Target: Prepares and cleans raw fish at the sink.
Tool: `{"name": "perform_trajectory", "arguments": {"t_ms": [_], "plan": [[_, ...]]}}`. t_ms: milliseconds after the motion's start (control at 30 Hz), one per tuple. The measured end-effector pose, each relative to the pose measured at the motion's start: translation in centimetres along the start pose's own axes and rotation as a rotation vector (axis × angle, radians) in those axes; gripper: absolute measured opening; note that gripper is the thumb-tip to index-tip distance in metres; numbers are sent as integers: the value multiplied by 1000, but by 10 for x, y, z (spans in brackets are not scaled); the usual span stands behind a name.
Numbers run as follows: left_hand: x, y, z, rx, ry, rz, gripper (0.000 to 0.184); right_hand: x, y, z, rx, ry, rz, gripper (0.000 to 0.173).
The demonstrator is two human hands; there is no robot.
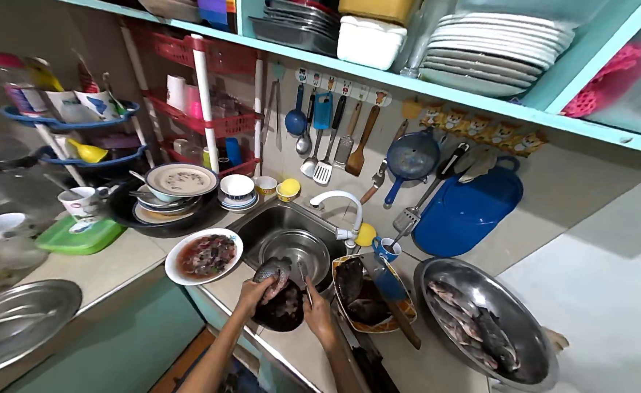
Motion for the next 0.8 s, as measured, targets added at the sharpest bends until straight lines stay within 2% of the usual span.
{"name": "perform_trajectory", "arguments": {"t_ms": [133, 267, 433, 533, 733, 800], "plan": [[-23, 16, -7, -44, 385, 71, 47, 30, 7, 11, -4, 179, -79, 56], [-24, 13, 0, -69, 617, 100, 54, 62, 17, 22, 15, 165, -137, 56], [-21, 12, 2, -108, 629, 108, 54, 86, -11, 10, 112, 50, -244, 59], [-22, 14, -1, -120, 614, 104, 52, 91, -23, 9, 96, 68, -246, 60], [-19, 11, 3, -130, 641, 99, 53, 73, 10, 22, 84, 47, -191, 58], [-19, 13, 2, -140, 641, 101, 54, 77, 4, 17, 107, 20, -222, 59]]}}
Point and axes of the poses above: each hand's wrist, its own y-axis towards the middle knuckle, its own x-axis out of the palm, z = x × y, the point moved 9 cm from there along y, towards the middle knuckle, and after that the axes turned 10 degrees about -x, right-handed, at the moved point
